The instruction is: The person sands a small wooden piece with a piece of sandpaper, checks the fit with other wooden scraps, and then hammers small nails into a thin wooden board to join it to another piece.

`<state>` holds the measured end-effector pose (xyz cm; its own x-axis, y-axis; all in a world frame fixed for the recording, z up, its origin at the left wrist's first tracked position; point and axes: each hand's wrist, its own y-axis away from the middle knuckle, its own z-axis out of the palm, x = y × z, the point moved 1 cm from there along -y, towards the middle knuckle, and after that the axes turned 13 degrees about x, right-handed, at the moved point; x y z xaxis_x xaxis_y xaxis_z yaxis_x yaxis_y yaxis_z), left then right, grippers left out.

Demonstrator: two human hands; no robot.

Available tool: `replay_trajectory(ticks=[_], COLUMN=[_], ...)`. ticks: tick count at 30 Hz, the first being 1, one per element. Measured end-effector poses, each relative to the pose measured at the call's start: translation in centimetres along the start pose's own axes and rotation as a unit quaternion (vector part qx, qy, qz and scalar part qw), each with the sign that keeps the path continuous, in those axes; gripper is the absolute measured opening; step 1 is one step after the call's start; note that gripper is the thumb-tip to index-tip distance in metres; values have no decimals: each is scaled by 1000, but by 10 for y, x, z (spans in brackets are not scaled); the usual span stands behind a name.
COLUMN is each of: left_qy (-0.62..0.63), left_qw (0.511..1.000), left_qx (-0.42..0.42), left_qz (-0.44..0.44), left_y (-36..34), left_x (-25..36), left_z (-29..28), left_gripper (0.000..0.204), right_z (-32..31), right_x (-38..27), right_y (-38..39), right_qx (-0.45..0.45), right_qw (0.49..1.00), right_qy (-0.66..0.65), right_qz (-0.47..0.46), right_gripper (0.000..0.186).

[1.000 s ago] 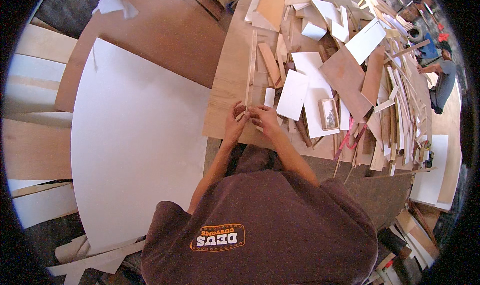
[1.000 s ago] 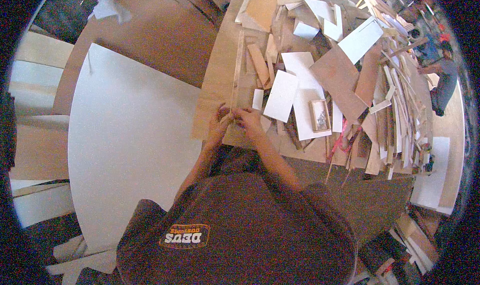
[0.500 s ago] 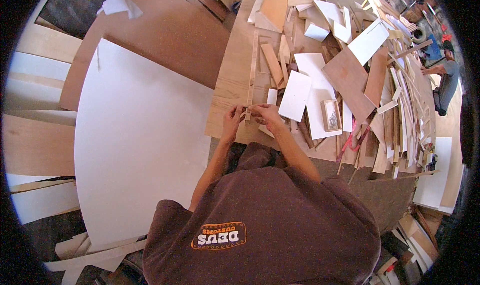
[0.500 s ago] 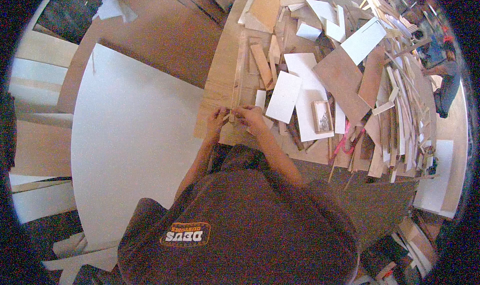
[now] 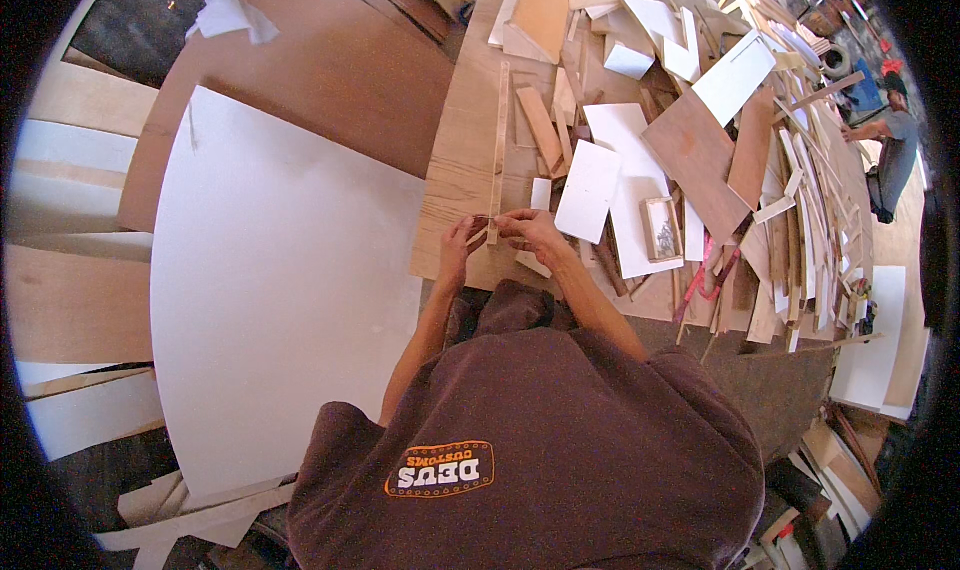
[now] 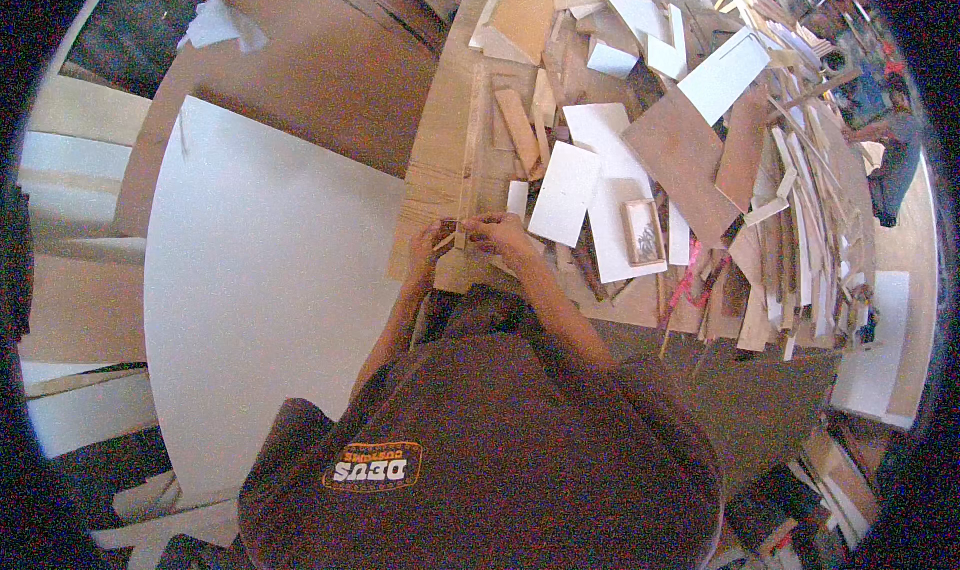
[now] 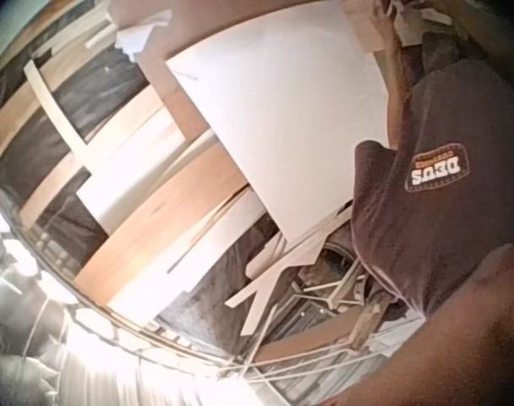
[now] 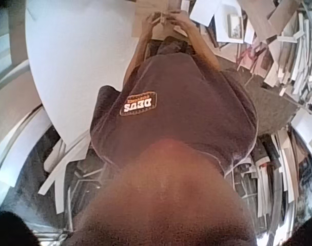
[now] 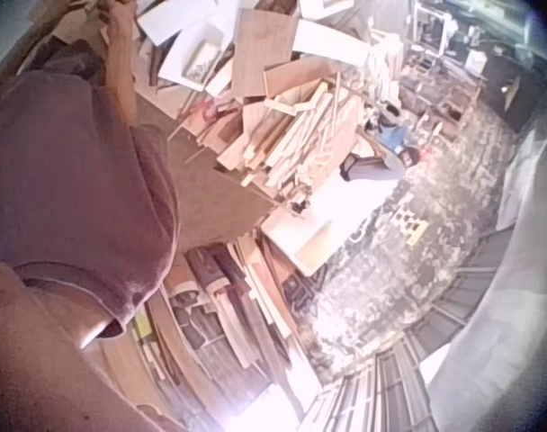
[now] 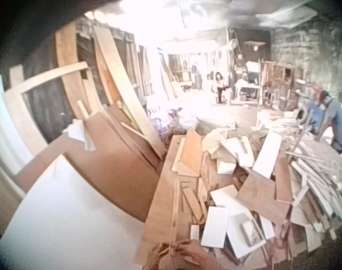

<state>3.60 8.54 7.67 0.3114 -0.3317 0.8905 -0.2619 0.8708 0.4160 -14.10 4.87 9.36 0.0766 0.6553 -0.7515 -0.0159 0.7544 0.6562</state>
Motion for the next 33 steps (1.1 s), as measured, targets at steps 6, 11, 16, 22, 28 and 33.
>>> replay_trajectory(ticks=[6, 11, 16, 22, 28, 33], left_qy=[-82, -133, -101, -180, -248, -298], left_qw=[988, 980, 985, 972, 925, 902], left_qx=[-53, -30, -16, 22, 161, 150], left_qz=[116, 144, 142, 152, 239, 275], left_y=[-1, 7, 15, 19, -4, -24], left_x=[0, 1, 0, 4, 1, 7], left_z=[3, 7, 4, 5, -42, -82], left_gripper=[39, 55, 55, 46, 43, 39], right_z=[-1, -2, 0, -10, -7, 8], right_x=[-11, -8, -7, -4, 4, 25], right_y=[2, -9, -7, -1, 12, 12], right_qx=[-8, -35, -20, -11, 81, 56], right_qw=[998, 994, 992, 998, 993, 995], right_qy=[55, 91, 115, 23, -72, -52], right_qz=[-28, -52, -47, -50, -55, -64], right_gripper=[20, 20, 22, 19, 12, 12])
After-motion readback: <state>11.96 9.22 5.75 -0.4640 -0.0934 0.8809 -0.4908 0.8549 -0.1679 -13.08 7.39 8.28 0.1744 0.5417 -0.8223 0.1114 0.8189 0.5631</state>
